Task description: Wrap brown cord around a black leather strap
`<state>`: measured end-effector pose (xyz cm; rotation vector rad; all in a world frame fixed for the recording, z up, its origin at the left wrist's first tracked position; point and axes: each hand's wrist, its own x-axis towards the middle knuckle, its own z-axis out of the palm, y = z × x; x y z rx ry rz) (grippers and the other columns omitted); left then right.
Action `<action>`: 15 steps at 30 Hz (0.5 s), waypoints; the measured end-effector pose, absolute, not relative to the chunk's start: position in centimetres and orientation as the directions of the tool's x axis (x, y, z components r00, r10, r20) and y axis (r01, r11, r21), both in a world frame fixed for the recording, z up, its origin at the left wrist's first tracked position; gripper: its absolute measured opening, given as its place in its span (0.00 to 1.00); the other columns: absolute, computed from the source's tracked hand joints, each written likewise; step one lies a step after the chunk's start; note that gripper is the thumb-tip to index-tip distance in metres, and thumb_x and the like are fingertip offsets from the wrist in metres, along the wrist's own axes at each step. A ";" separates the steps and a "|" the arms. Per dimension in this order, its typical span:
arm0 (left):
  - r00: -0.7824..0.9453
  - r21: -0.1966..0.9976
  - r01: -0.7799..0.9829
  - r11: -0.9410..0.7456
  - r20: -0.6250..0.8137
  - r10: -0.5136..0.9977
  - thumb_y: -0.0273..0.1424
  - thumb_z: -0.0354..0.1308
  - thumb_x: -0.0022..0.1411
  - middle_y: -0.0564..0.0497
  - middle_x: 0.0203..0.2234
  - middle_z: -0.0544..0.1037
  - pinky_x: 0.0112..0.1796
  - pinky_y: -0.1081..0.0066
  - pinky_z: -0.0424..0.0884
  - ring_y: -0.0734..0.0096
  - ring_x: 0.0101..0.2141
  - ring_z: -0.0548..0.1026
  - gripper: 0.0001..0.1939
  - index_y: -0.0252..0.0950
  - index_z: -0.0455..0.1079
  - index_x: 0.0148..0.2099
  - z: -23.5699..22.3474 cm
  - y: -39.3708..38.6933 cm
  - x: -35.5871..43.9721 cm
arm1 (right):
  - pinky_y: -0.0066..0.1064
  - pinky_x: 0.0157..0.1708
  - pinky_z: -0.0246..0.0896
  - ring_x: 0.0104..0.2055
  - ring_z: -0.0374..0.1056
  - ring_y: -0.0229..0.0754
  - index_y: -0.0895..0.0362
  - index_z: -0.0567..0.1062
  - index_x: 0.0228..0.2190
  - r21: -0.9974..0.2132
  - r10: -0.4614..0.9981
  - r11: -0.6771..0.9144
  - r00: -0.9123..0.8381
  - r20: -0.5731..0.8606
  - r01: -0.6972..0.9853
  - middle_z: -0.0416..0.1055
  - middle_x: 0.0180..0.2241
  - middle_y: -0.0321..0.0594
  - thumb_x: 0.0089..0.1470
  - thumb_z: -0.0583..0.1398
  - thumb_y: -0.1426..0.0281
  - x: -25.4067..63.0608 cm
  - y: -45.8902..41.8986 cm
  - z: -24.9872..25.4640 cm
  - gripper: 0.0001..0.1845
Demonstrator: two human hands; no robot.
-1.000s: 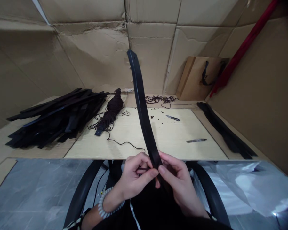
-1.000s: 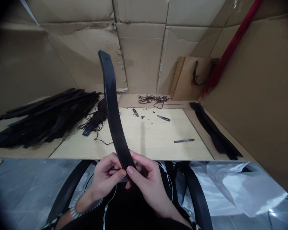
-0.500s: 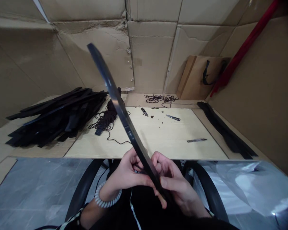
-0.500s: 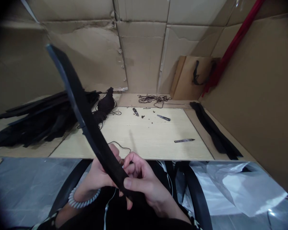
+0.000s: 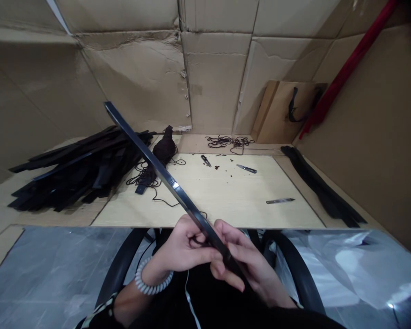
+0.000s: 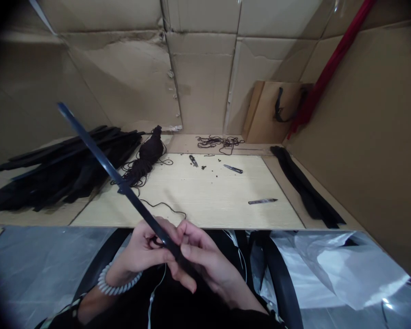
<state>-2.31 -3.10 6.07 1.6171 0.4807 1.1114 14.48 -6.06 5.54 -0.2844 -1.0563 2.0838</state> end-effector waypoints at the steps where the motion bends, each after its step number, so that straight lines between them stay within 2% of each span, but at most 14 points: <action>1: 0.477 0.911 -0.205 -0.357 0.412 0.776 0.37 0.68 0.58 0.53 0.16 0.67 0.15 0.76 0.55 0.80 0.15 0.60 0.11 0.33 0.77 0.33 6.0 -3.1 -2.3 | 0.11 0.19 0.53 0.17 0.58 0.21 0.62 0.56 0.37 -0.797 0.750 -0.303 -0.647 0.139 -0.523 0.67 0.29 0.37 0.62 0.60 0.53 14.7 -6.2 5.6 0.26; 3: 0.476 0.918 -0.173 -0.357 0.396 0.785 0.38 0.66 0.59 0.56 0.15 0.60 0.15 0.77 0.47 0.83 0.15 0.51 0.13 0.32 0.76 0.33 6.1 -3.0 -2.5 | 0.13 0.24 0.60 0.22 0.66 0.24 0.62 0.57 0.37 -0.870 0.810 -0.149 -0.563 0.165 -0.470 0.69 0.36 0.40 0.64 0.57 0.53 15.1 -6.5 5.5 0.24; 6: 0.460 0.918 -0.113 -0.380 0.387 0.799 0.37 0.65 0.60 0.58 0.16 0.54 0.16 0.77 0.43 0.83 0.17 0.48 0.13 0.30 0.75 0.32 6.3 -2.7 -2.7 | 0.16 0.37 0.69 0.34 0.73 0.26 0.54 0.61 0.50 -0.948 0.885 0.213 -0.364 0.290 -0.237 0.66 0.49 0.39 0.65 0.59 0.65 15.8 -7.2 5.5 0.16; 8: 0.452 0.920 -0.098 -0.380 0.381 0.806 0.36 0.64 0.60 0.58 0.17 0.54 0.16 0.79 0.44 0.83 0.17 0.49 0.13 0.30 0.74 0.31 6.5 -2.6 -2.7 | 0.14 0.44 0.70 0.40 0.73 0.25 0.47 0.61 0.57 -0.881 0.853 0.472 -0.263 0.451 0.020 0.66 0.51 0.36 0.63 0.60 0.74 15.9 -7.6 5.4 0.25; 10: 0.443 0.925 -0.105 -0.366 0.373 0.815 0.35 0.64 0.60 0.59 0.17 0.54 0.16 0.80 0.43 0.84 0.17 0.49 0.11 0.30 0.73 0.32 6.6 -2.5 -2.5 | 0.13 0.47 0.70 0.44 0.72 0.26 0.48 0.63 0.59 -0.735 0.764 0.644 -0.238 0.600 0.212 0.68 0.49 0.35 0.61 0.59 0.79 15.8 -7.6 5.3 0.27; 12: 0.406 0.928 -0.097 -0.361 0.368 0.837 0.33 0.64 0.60 0.60 0.16 0.53 0.15 0.82 0.44 0.86 0.16 0.48 0.11 0.31 0.71 0.32 6.7 -2.5 -2.1 | 0.13 0.49 0.70 0.47 0.72 0.26 0.52 0.66 0.57 -0.631 0.693 0.718 -0.221 0.686 0.295 0.69 0.48 0.35 0.61 0.58 0.80 15.5 -7.5 5.1 0.25; 15: 0.323 0.930 -0.029 -0.366 0.355 0.877 0.32 0.64 0.58 0.61 0.15 0.52 0.15 0.83 0.47 0.86 0.15 0.52 0.14 0.32 0.65 0.27 6.9 -2.6 -1.7 | 0.13 0.51 0.70 0.48 0.72 0.26 0.53 0.68 0.55 -0.631 0.701 0.699 -0.150 0.697 0.336 0.70 0.49 0.34 0.61 0.59 0.81 15.0 -7.2 4.6 0.23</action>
